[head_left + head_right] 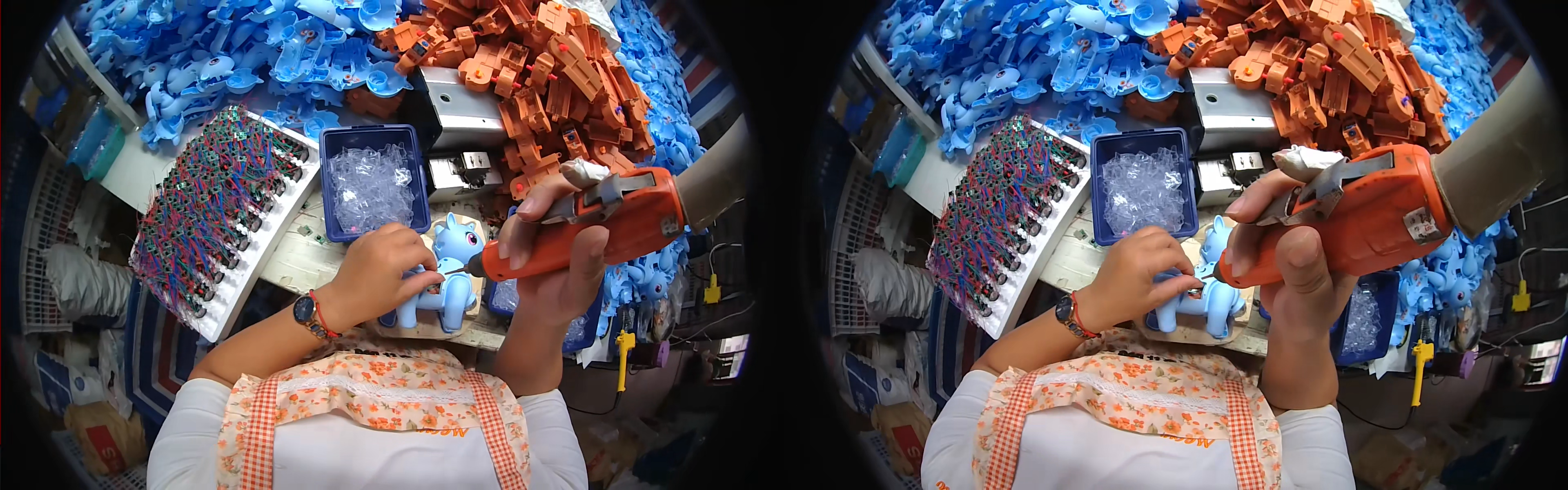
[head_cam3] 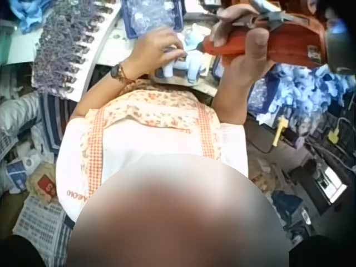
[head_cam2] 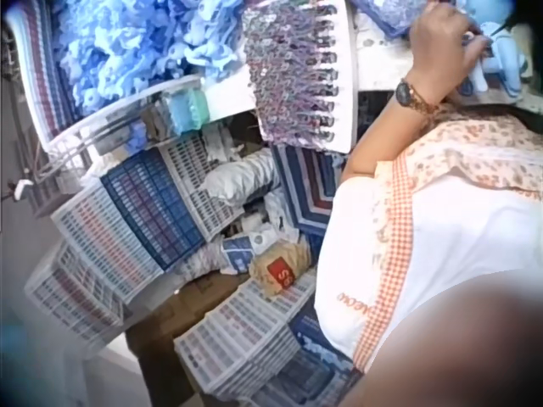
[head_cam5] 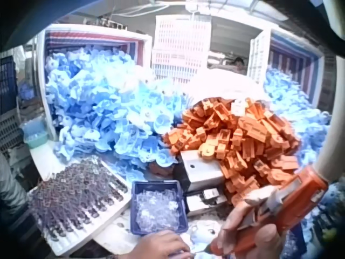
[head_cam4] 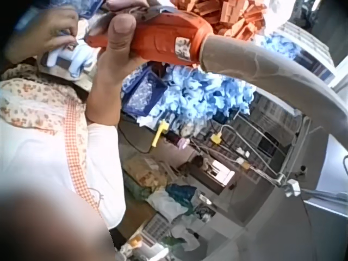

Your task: The person is assembling and decorating small blue plastic toy ponies at a factory workbench using a handheld dispenser and small components.

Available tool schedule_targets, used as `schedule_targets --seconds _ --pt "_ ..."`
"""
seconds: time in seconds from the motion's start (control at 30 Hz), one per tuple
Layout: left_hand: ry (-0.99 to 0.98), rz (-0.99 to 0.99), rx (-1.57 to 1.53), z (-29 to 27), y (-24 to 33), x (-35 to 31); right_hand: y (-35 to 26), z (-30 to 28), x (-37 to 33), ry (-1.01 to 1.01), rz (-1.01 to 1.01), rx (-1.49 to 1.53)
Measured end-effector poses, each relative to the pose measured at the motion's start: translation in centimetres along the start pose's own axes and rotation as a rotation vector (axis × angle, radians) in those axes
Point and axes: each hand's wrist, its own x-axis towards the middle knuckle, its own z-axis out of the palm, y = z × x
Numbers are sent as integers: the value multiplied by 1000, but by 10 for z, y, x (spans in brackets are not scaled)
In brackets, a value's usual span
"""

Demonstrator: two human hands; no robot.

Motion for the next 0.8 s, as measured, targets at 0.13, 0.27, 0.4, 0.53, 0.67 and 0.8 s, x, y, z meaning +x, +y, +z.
schedule_targets --seconds 0.13,0.27,0.4,0.53,0.67,0.8 --pt "47 91 141 -4 6 1 -2 4 -1 3 -1 9" --pt "60 87 120 -3 8 0 -3 10 -3 34 3 -10" --pt "55 69 61 0 9 0 -4 14 -3 52 10 -5" --pt "44 86 72 -1 12 4 -3 15 -3 41 4 -32" --pt "31 95 136 -4 16 6 -2 14 -4 50 11 -36" --pt "19 118 130 -2 18 4 -1 15 -6 67 24 -15"
